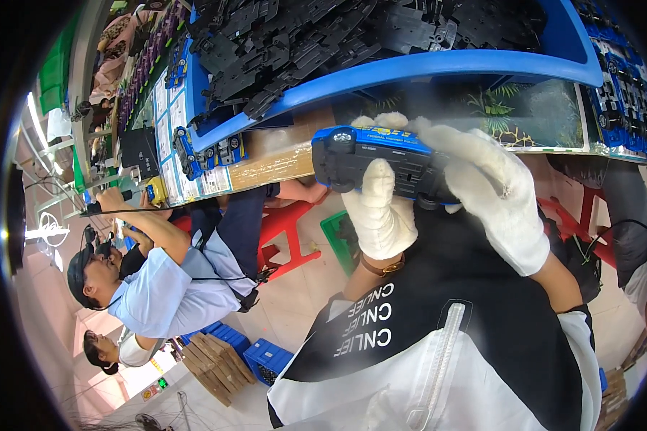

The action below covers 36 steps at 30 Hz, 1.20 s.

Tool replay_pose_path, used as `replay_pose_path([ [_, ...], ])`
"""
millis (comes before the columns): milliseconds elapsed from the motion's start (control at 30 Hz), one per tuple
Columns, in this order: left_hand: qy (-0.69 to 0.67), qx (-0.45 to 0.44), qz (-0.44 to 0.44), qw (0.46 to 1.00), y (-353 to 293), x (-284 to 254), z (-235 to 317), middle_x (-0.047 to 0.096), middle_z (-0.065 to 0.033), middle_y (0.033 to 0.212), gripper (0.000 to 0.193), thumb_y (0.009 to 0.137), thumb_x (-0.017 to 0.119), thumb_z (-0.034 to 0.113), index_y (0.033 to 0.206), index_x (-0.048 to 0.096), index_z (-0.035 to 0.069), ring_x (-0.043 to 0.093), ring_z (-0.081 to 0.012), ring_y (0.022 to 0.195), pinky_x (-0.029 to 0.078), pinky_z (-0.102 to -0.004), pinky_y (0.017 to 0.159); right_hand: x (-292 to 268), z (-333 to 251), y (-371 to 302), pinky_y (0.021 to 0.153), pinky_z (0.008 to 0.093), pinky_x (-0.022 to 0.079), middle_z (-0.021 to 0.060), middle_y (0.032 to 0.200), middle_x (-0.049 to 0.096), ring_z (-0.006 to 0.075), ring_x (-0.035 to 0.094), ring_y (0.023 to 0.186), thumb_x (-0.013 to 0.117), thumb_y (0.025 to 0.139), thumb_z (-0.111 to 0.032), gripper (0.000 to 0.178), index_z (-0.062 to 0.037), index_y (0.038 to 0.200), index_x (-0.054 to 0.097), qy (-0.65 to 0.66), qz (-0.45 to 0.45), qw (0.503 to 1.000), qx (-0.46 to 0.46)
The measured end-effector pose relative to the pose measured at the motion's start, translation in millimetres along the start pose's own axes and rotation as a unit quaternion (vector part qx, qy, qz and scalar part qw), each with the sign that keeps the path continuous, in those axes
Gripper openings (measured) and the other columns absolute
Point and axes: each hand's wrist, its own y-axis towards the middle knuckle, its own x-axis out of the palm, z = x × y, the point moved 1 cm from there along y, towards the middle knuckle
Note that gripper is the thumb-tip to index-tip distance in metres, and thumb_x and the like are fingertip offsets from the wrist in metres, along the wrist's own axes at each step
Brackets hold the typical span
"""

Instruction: The person assembles toy cars by picking up car bodies and chassis pieces, fitting the components together, and pressing the chassis onto each car body by hand.

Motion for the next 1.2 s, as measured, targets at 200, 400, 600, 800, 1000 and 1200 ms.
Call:
replay_pose_path([
  [200, -0.021, 0.027, -0.02, 0.999, 5, -12, 1, 0.056, -0.0141, 0.117, 0.063, 0.072, 0.08, 0.017, 0.123, 0.044, 0.006, 0.055, -0.0251, 0.11, 0.047, -0.0395, 0.094, 8, -8, 3, 0.093, 0.0296, 0.04, 0.0106, 0.12, 0.057, 0.0182, 0.054, 0.106, 0.055, 0.088, -0.014, 0.039, 0.0017, 0.124, 0.052, -0.116, -0.026, 0.992, -0.039],
  [400, -0.081, -0.059, -0.018, 0.995, 13, -26, 13, 0.055, -0.014, 0.118, 0.067, 0.068, 0.084, 0.018, 0.122, 0.046, 0.007, 0.054, -0.0247, 0.11, 0.046, -0.0388, 0.095, 23, -4, 4, 0.099, 0.0325, 0.037, 0.0131, 0.129, 0.05, 0.0217, 0.051, 0.115, 0.059, 0.088, -0.022, 0.048, 0.0025, 0.128, 0.048, -0.03, 0.021, 0.999, -0.016],
  [600, -0.094, -0.025, 0.019, 0.995, 14, -40, 19, 0.055, -0.014, 0.118, 0.067, 0.068, 0.084, 0.018, 0.122, 0.046, 0.007, 0.055, -0.0234, 0.108, 0.048, -0.037, 0.092, 31, 0, 15, 0.099, 0.0333, 0.037, 0.0132, 0.125, 0.052, 0.0228, 0.052, 0.112, 0.058, 0.09, -0.035, 0.05, 0.0009, 0.125, 0.051, -0.017, -0.003, 0.999, 0.041],
  [800, -0.073, 0.001, 0.055, 0.996, 11, -40, 27, 0.056, -0.0141, 0.117, 0.064, 0.07, 0.081, 0.015, 0.122, 0.045, 0.007, 0.058, -0.0231, 0.104, 0.051, -0.036, 0.089, 43, 0, 21, 0.073, 0.0261, 0.051, 0.0114, 0.118, 0.054, 0.018, 0.057, 0.099, 0.054, 0.093, -0.033, 0.045, -0.0003, 0.124, 0.053, -0.01, -0.024, 0.996, 0.079],
  [1000, -0.013, 0.03, 0.062, 0.998, 6, -35, 23, 0.054, -0.0151, 0.119, 0.063, 0.077, 0.076, 0.022, 0.126, 0.04, 0.006, 0.059, -0.0275, 0.102, 0.052, -0.0399, 0.088, 39, -1, 17, 0.073, 0.0258, 0.051, 0.0096, 0.116, 0.054, 0.0165, 0.057, 0.096, 0.056, 0.092, -0.031, 0.043, -0.0011, 0.123, 0.053, -0.032, -0.031, 0.998, 0.043],
  [1200, -0.037, 0.004, 0.072, 0.997, 4, -30, 14, 0.054, -0.0131, 0.116, 0.058, 0.079, 0.074, 0.02, 0.125, 0.041, 0.007, 0.06, -0.0257, 0.1, 0.053, -0.0379, 0.086, 30, 8, 7, 0.093, 0.0302, 0.043, 0.0104, 0.124, 0.053, 0.0175, 0.054, 0.107, 0.061, 0.089, -0.03, 0.047, 0.0001, 0.124, 0.052, 0.012, -0.007, 0.999, 0.041],
])
